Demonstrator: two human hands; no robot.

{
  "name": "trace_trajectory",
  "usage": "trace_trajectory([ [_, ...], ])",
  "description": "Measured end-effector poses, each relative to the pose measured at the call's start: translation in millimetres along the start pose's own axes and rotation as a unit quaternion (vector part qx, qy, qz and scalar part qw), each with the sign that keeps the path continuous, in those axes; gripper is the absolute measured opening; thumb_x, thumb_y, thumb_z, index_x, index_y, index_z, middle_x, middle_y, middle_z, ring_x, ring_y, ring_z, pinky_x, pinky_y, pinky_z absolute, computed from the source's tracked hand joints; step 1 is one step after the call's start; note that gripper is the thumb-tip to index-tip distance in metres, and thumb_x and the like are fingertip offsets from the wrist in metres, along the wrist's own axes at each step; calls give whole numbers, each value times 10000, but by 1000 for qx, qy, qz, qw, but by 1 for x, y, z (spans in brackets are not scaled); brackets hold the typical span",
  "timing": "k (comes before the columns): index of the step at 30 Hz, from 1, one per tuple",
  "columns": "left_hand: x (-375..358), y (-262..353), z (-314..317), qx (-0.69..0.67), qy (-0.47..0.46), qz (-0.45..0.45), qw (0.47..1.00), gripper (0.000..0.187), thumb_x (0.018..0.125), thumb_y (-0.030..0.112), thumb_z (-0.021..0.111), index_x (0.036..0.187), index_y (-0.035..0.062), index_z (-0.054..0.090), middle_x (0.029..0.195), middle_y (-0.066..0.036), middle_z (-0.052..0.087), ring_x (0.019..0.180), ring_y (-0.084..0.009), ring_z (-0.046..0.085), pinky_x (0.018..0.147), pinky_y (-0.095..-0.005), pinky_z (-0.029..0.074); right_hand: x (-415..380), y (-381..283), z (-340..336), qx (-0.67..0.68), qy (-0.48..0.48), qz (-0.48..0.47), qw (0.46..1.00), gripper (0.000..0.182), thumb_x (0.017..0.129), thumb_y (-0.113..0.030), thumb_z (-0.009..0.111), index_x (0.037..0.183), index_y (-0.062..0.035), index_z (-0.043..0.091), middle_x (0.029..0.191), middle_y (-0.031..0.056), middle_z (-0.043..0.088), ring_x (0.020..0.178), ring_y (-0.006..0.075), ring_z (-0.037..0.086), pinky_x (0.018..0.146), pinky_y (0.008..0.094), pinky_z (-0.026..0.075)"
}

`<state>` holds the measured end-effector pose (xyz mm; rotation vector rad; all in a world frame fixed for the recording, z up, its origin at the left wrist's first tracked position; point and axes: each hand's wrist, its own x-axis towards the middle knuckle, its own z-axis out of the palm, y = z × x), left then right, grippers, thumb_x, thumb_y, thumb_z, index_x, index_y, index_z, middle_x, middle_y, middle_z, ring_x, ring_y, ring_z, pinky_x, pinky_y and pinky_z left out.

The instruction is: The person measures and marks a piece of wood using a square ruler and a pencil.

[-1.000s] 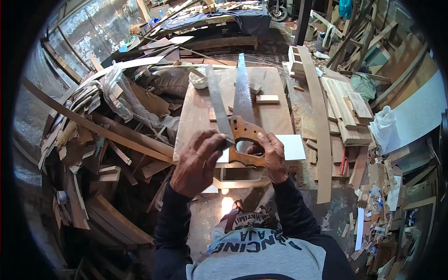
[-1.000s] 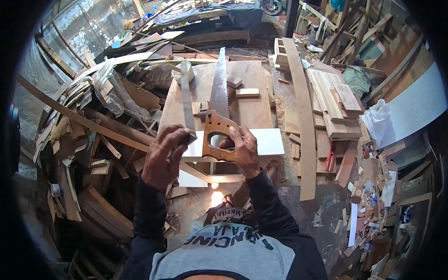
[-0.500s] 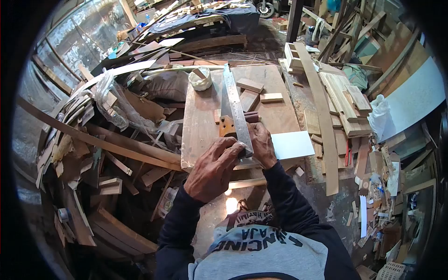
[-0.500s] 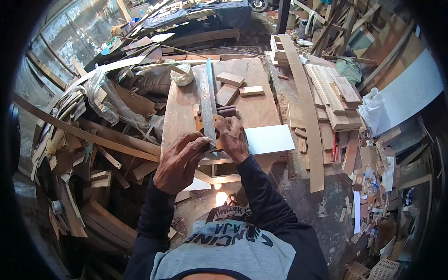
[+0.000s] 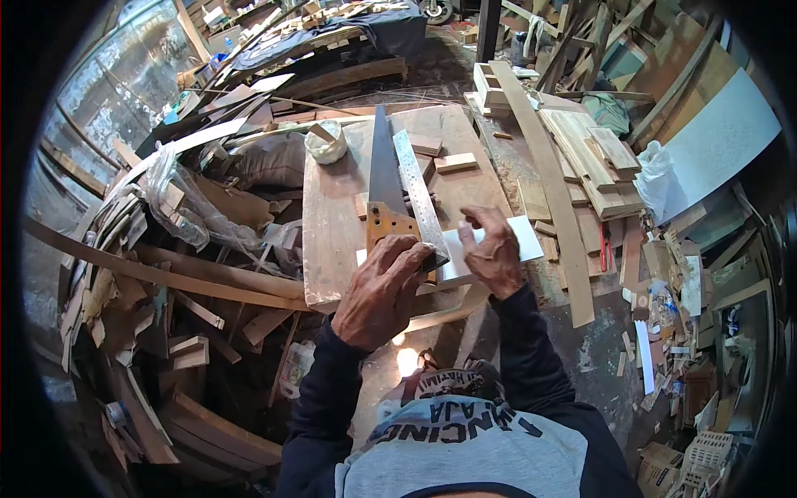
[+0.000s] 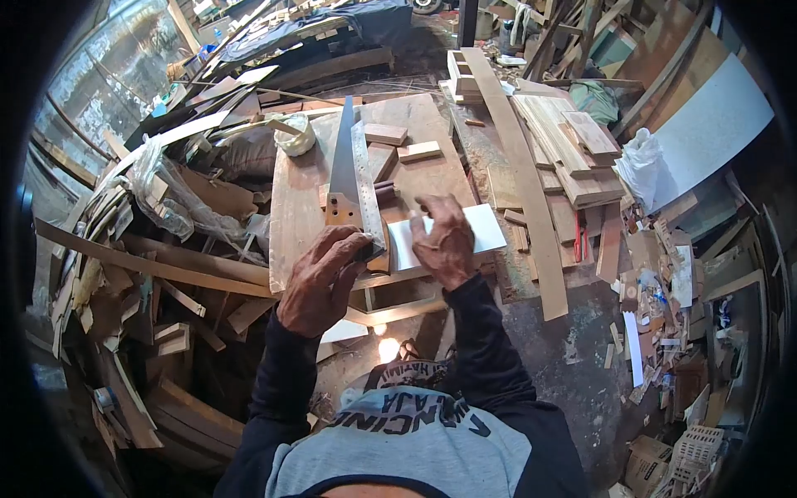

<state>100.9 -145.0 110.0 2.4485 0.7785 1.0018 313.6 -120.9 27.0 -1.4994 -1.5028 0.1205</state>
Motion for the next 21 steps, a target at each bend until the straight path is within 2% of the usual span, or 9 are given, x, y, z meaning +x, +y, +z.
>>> trace_trajectory([
  [4, -2, 13, 4, 24, 19, -15, 999, 378, 833, -47, 631, 1204, 13, 597, 1154, -205, 603, 1034, -390, 627, 882, -428, 526, -3, 12, -26, -49, -43, -96, 993, 227, 826, -151, 691, 1030, -55, 663, 971, 136, 651, 937, 316, 637, 804, 382, 523],
  [5, -3, 16, 5, 32, 24, -17, 999, 379, 832, -47, 632, 1205, 12, 598, 1154, -205, 606, 1036, -392, 629, 883, -428, 528, -4, 9, -30, -22, -114, -53, 992, 317, 833, -280, 701, 1048, -49, 672, 1011, 142, 661, 983, 315, 638, 903, 455, 491],
  [8, -5, 35, 1, 48, 47, -34, 997, 381, 834, -42, 641, 1209, 9, 603, 1165, -211, 612, 1040, -394, 640, 875, -425, 537, -12, -2, -33, -70, -203, -143, 966, 458, 772, -344, 751, 1102, -35, 676, 1091, 161, 661, 1092, 332, 610, 1064, 566, 355],
  [9, -9, 39, 2, 51, 49, -46, 996, 378, 836, -33, 638, 1210, 5, 597, 1159, -211, 604, 1044, -395, 625, 880, -433, 526, -16, -4, -32, -52, -238, -143, 959, 583, 746, -431, 758, 1179, -58, 641, 1153, 151, 641, 1154, 320, 576, 1100, 662, 234],
  [12, -21, 50, 4, 62, 57, -78, 993, 368, 843, -12, 635, 1209, -2, 589, 1147, -209, 591, 1046, -394, 600, 882, -443, 507, -28, -1, -16, -61, -196, -208, 956, 696, 781, -560, 698, 1259, -64, 597, 1079, 121, 632, 1088, 290, 600, 1079, 706, 229],
  [13, -24, 54, 5, 69, 63, -87, 992, 362, 846, -9, 637, 1206, -3, 594, 1147, -209, 595, 1041, -391, 606, 875, -440, 512, -30, 3, -7, -85, -197, -210, 954, 779, 765, -557, 716, 1361, -94, 524, 1139, 110, 609, 1134, 274, 574, 1078, 738, 191],
  [16, -30, 65, 4, 92, 77, -101, 988, 347, 850, -8, 640, 1196, -7, 603, 1138, -206, 603, 1022, -383, 620, 855, -430, 522, -31, 2, 0, -65, -213, -193, 956, 819, 749, -540, 736, 1414, -134, 484, 1228, 120, 581, 1187, 291, 543, 1062, 763, 178],
  [19, -35, 73, 4, 105, 86, -108, 985, 348, 848, -9, 645, 1193, -9, 605, 1128, -203, 609, 1009, -381, 627, 846, -428, 526, -30, -1, 4, -67, -198, -209, 955, 828, 737, -533, 748, 1424, -158, 482, 1324, 134, 536, 1248, 319, 498, 1056, 778, 163],
  [21, -36, 75, 3, 111, 90, -107, 984, 352, 846, -9, 648, 1195, -8, 606, 1124, -202, 611, 1004, -381, 629, 846, -428, 527, -28, -1, 10, -69, -210, -194, 956, 828, 719, -515, 755, 1410, -139, 497, 1367, 138, 524, 1275, 329, 487, 1050, 776, 166],
])
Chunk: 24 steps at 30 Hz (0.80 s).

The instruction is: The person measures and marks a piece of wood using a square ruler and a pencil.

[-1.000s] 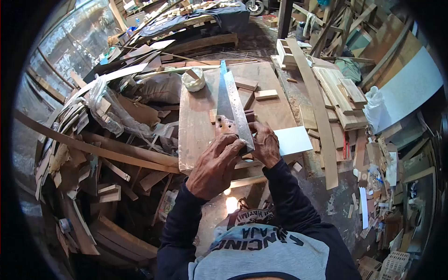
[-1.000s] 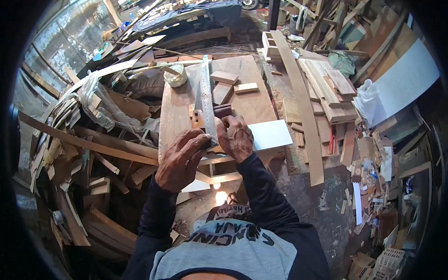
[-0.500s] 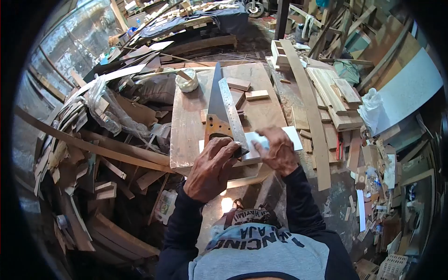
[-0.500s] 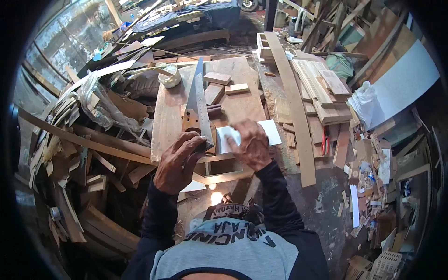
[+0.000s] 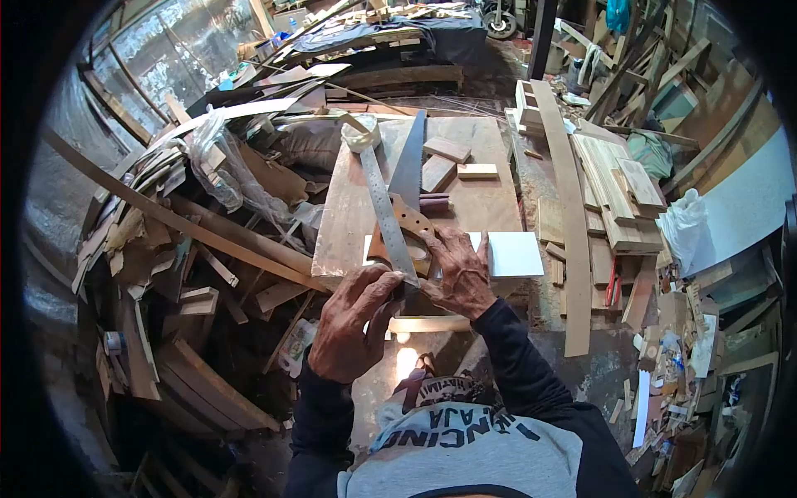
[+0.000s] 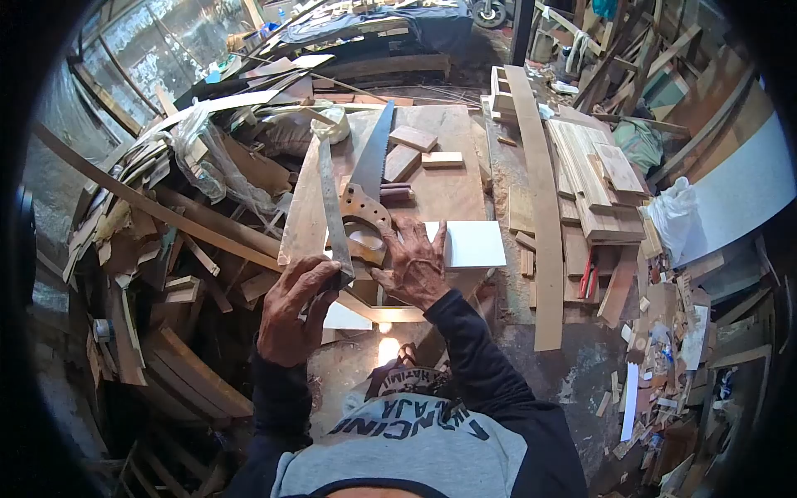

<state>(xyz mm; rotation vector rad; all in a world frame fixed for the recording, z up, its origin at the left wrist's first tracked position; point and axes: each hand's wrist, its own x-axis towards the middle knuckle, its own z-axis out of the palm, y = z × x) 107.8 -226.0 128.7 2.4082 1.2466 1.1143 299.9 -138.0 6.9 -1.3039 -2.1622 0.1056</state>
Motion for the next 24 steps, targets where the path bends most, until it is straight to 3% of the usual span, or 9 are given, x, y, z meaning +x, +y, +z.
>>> trace_trajectory([
  [7, -1, 0, -1, -2, -11, 15, 1000, 356, 848, -13, 640, 1203, -6, 606, 1124, -202, 613, 1017, -375, 628, 848, -432, 527, 14, -2, 8, 32, 17, 17, 999, 810, 722, -502, 753, 1393, -119, 510, 1419, 143, 503, 1330, 345, 455, 1035, 800, 150],
  [10, 4, 1, 5, -22, -27, 28, 999, 347, 858, -12, 625, 1204, -5, 605, 1129, -203, 608, 1022, -376, 619, 852, -437, 522, 20, 0, 9, 22, -19, 30, 999, 790, 749, -458, 747, 1409, -111, 487, 1451, 148, 472, 1357, 350, 426, 1040, 793, 163],
  [13, 14, 1, 15, -32, -46, 58, 997, 348, 859, -14, 609, 1207, -7, 598, 1126, -202, 596, 1024, -379, 603, 860, -440, 512, 11, 11, 2, 29, 6, 4, 1000, 758, 767, -369, 745, 1416, -95, 465, 1458, 160, 454, 1369, 352, 407, 1059, 760, 199],
  [15, 19, 1, 26, -37, -58, 79, 995, 363, 850, -21, 601, 1213, -11, 588, 1122, -199, 586, 1027, -379, 591, 866, -441, 503, -1, 20, -29, 45, 8, 23, 999, 745, 763, -300, 745, 1415, -76, 462, 1427, 167, 473, 1369, 354, 404, 1141, 574, 264],
  [17, 24, -2, 40, -41, -68, 95, 992, 388, 834, -32, 594, 1221, -17, 576, 1116, -194, 574, 1031, -376, 577, 872, -439, 494, -18, 42, -44, 26, 24, 63, 997, 727, 750, -397, 741, 1373, -99, 513, 1415, 129, 482, 1365, 338, 409, 1133, 628, 252],
  [18, 26, -4, 50, -44, -70, 80, 993, 334, 849, 6, 641, 1182, 5, 615, 1098, -191, 601, 1006, -378, 614, 841, -449, 512, -24, 49, -53, 16, 13, 62, 998, 722, 758, -421, 739, 1364, -93, 522, 1419, 128, 482, 1371, 342, 403, 1143, 617, 241],
  [24, 32, -17, 90, -29, -84, 101, 991, 333, 856, 23, 628, 1187, 4, 589, 1070, -182, 587, 971, -376, 602, 816, -460, 503, -40, 77, -69, -37, -91, 33, 995, 772, 806, -630, 663, 1351, -95, 554, 1469, 123, 471, 1414, 367, 359, 1185, 585, 170],
])
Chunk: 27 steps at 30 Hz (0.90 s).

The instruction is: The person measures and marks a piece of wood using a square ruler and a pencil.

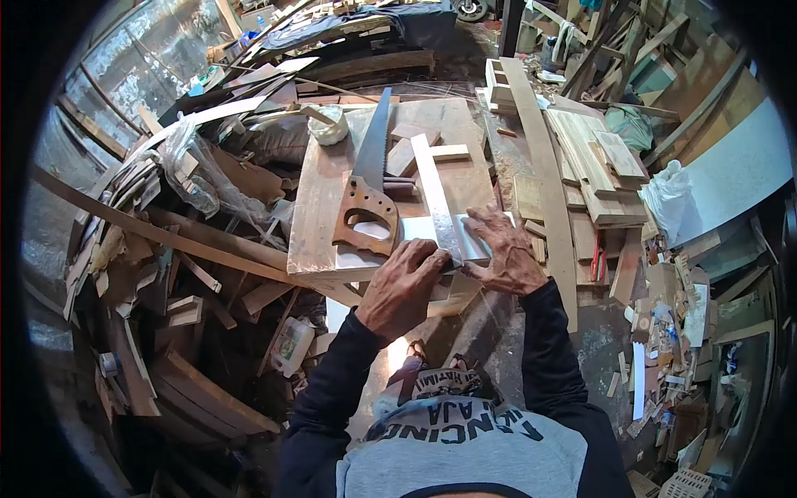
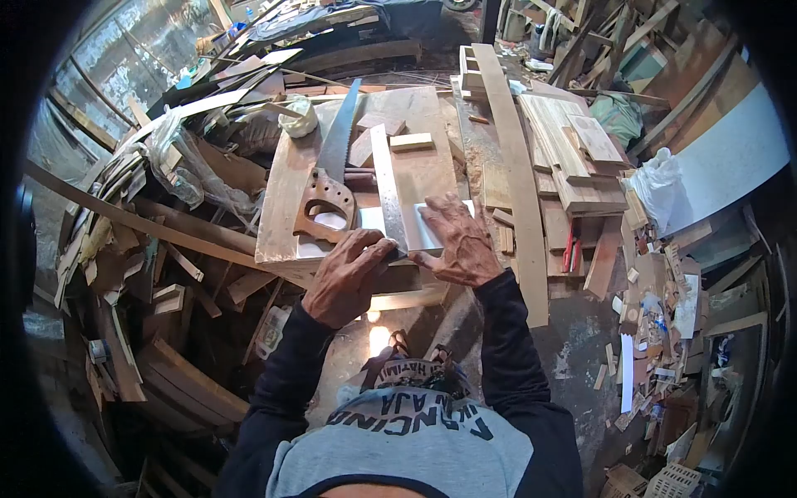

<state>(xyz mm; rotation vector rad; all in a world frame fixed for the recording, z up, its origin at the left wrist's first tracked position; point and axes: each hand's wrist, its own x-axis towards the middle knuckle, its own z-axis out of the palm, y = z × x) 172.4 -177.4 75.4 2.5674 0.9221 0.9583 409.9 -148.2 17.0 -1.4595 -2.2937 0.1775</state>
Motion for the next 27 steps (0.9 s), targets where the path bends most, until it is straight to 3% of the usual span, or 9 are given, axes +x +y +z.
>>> trace_trajectory([
  [6, -3, 7, -3, 13, 21, -7, 1000, 343, 841, -5, 625, 1183, -2, 592, 1086, -189, 588, 977, -381, 597, 829, -463, 500, 11, 5, 21, 58, 13, -23, 998, 749, 801, -625, 671, 1350, -127, 564, 1469, 118, 468, 1406, 363, 373, 1186, 578, 176],
  [15, -10, 35, -28, 21, 57, -12, 998, 354, 839, -26, 626, 1192, 1, 609, 1121, -199, 605, 996, -383, 613, 844, -457, 512, 44, -22, 46, 46, 38, -115, 992, 734, 768, -381, 690, 1413, -101, 477, 1458, 166, 457, 1401, 372, 377, 1186, 558, 187],
  [16, -9, 39, -33, 22, 62, -3, 998, 359, 837, -25, 629, 1194, 1, 610, 1121, -197, 606, 991, -380, 616, 842, -455, 514, 49, -28, 48, 78, 35, -123, 989, 800, 746, -405, 705, 1443, -111, 445, 1456, 163, 460, 1396, 359, 384, 1183, 564, 184],
  [19, -9, 49, -41, 17, 53, 10, 998, 423, 812, -9, 640, 1232, -2, 585, 1148, -200, 581, 1009, -379, 603, 862, -459, 512, 67, -39, 73, 93, 56, -146, 983, 694, 844, -422, 624, 1485, -241, 425, 1420, 143, 495, 1368, 358, 418, 1173, 599, 159],
  [20, -10, 50, -43, 16, 34, 13, 999, 463, 808, 5, 631, 1265, -8, 557, 1179, -212, 555, 1049, -392, 582, 893, -471, 501, 73, -41, 92, 107, 86, -147, 980, 630, 882, -420, 579, 1479, -276, 440, 1398, 138, 516, 1347, 365, 439, 1165, 616, 153],
  [22, -12, 50, -46, 2, 8, 18, 1000, 538, 805, 42, 628, 1327, -14, 512, 1236, -234, 524, 1109, -410, 557, 931, -499, 485, 77, -56, 83, 92, 54, -118, 987, 594, 893, -390, 570, 1465, -274, 464, 1394, 148, 520, 1343, 369, 444, 1160, 623, 159],
  [25, -8, 52, -45, 5, 54, 19, 998, 445, 798, -39, 650, 1237, -14, 585, 1111, -181, 585, 971, -348, 605, 835, -425, 511, 79, -68, 78, 80, 38, -111, 990, 524, 879, -431, 600, 1379, -278, 570, 1350, 210, 528, 1319, 397, 457, 1119, 629, 257],
  [27, -8, 48, -45, 3, 56, 32, 998, 457, 801, -43, 644, 1251, -13, 572, 1116, -184, 572, 974, -345, 595, 845, -433, 504, 83, -68, 88, 35, 61, -138, 988, 534, 851, -489, 637, 1341, -278, 609, 1325, 252, 524, 1303, 414, 464, 1097, 624, 303],
])
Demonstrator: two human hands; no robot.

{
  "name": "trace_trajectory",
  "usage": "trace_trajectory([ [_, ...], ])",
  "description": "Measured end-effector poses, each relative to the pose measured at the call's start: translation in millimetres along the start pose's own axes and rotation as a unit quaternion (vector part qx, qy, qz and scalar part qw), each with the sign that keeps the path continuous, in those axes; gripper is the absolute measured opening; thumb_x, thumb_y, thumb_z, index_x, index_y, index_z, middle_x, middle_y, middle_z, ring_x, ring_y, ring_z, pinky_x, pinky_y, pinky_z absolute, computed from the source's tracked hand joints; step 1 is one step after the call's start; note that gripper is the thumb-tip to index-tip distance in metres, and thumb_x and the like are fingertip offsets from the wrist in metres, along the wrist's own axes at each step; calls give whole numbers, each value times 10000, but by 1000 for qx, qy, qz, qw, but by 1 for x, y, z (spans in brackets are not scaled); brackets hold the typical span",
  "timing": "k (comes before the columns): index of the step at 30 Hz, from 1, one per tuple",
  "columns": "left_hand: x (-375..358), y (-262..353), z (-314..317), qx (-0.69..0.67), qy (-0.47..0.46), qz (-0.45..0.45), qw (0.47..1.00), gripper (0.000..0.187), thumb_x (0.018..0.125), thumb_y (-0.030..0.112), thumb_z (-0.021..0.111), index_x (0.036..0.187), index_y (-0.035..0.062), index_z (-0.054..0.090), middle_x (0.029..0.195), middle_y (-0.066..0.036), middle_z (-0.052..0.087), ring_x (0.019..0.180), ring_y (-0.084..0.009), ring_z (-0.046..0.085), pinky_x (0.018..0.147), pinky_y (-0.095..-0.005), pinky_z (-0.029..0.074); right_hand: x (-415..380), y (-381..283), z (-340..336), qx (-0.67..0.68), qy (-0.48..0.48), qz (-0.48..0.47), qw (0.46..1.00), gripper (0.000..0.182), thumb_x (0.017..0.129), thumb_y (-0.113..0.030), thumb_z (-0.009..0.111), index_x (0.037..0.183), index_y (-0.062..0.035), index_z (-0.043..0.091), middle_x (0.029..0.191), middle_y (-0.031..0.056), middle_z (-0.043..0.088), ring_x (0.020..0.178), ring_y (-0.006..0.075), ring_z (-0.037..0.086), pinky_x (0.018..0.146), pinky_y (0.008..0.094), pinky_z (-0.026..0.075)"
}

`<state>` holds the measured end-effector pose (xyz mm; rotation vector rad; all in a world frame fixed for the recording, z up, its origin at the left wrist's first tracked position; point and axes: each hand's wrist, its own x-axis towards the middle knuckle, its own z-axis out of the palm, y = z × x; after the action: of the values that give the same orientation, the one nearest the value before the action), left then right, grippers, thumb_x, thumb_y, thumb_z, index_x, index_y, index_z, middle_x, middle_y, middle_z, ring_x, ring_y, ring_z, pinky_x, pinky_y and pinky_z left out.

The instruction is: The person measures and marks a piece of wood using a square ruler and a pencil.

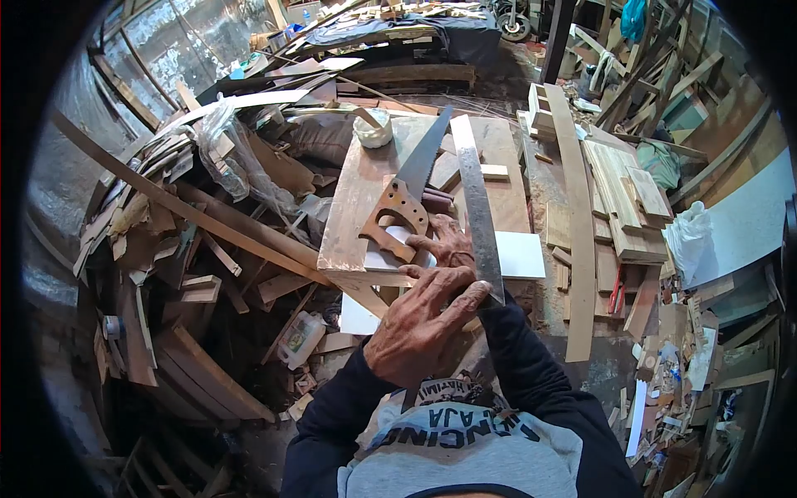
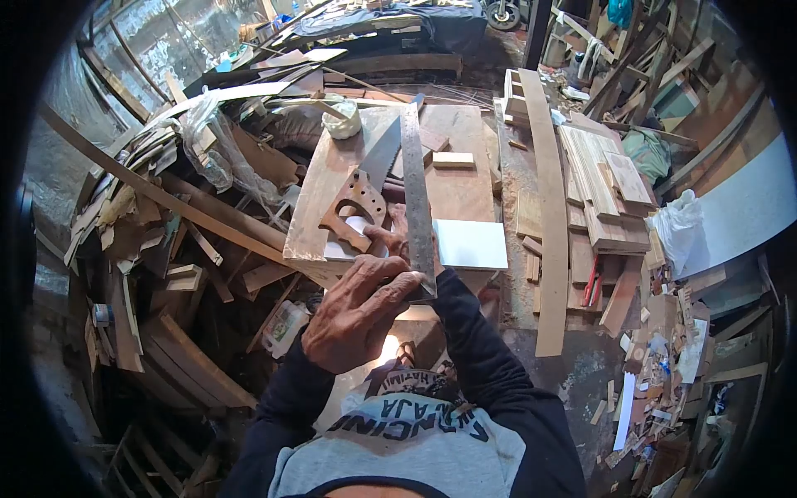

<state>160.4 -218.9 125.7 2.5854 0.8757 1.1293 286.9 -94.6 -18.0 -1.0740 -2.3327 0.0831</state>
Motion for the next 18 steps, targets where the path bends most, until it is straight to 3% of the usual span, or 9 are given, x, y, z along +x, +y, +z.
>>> trace_trajectory([
  [1, 1, -1, -1, -5, 4, 4, 1000, 458, 801, -41, 646, 1252, -12, 572, 1122, -185, 570, 975, -345, 593, 845, -436, 504, 4, 0, 1, -10, 28, -17, 999, 587, 803, -589, 675, 1287, -258, 649, 1310, 303, 507, 1307, 442, 441, 1082, 613, 332],
  [4, 2, -6, -2, -22, 0, 8, 1000, 465, 800, -38, 651, 1256, -8, 568, 1135, -188, 565, 990, -348, 591, 846, -443, 505, 16, -15, -20, 25, -33, 36, 998, 690, 824, -730, 572, 1263, -206, 665, 1384, 235, 496, 1409, 420, 330, 1159, 658, 110],
  [9, -3, -23, -8, -39, -54, 16, 998, 583, 781, 26, 645, 1341, -36, 496, 1247, -264, 515, 1125, -429, 552, 935, -515, 483, 35, -12, -5, 34, 29, 12, 999, 598, 834, -635, 648, 1233, -190, 664, 1361, 229, 522, 1416, 427, 323, 1162, 653, 127],
  [12, -1, -31, -9, -40, -45, 17, 998, 543, 787, 11, 647, 1313, -24, 517, 1213, -238, 533, 1092, -403, 565, 912, -490, 492, 44, -10, -3, 30, 15, 19, 999, 649, 818, -617, 665, 1289, -173, 618, 1403, 291, 439, 1397, 463, 301, 1153, 575, 250],
  [13, 1, -33, -9, -34, -33, 17, 999, 489, 806, -6, 645, 1284, -13, 540, 1178, -214, 552, 1055, -380, 581, 892, -465, 501, 46, -11, -5, -1, 12, 9, 1000, 661, 844, -590, 653, 1349, -172, 566, 1420, 269, 443, 1389, 454, 321, 1160, 564, 244],
  [16, 6, -40, -8, -21, -21, 23, 999, 432, 824, -18, 640, 1249, 0, 565, 1143, -187, 574, 1018, -360, 596, 871, -441, 510, 44, -10, -17, 87, 10, 34, 996, 690, 854, -586, 642, 1398, -180, 524, 1453, 226, 441, 1393, 445, 330, 1180, 575, 172],
  [18, 9, -45, -4, -24, -21, 22, 999, 430, 820, -15, 639, 1243, 4, 566, 1137, -183, 576, 1016, -365, 595, 871, -444, 508, 24, 11, 2, 7, 26, 35, 999, 730, 850, -521, 647, 1448, -141, 469, 1479, 176, 442, 1404, 407, 352, 1183, 575, 167],
])
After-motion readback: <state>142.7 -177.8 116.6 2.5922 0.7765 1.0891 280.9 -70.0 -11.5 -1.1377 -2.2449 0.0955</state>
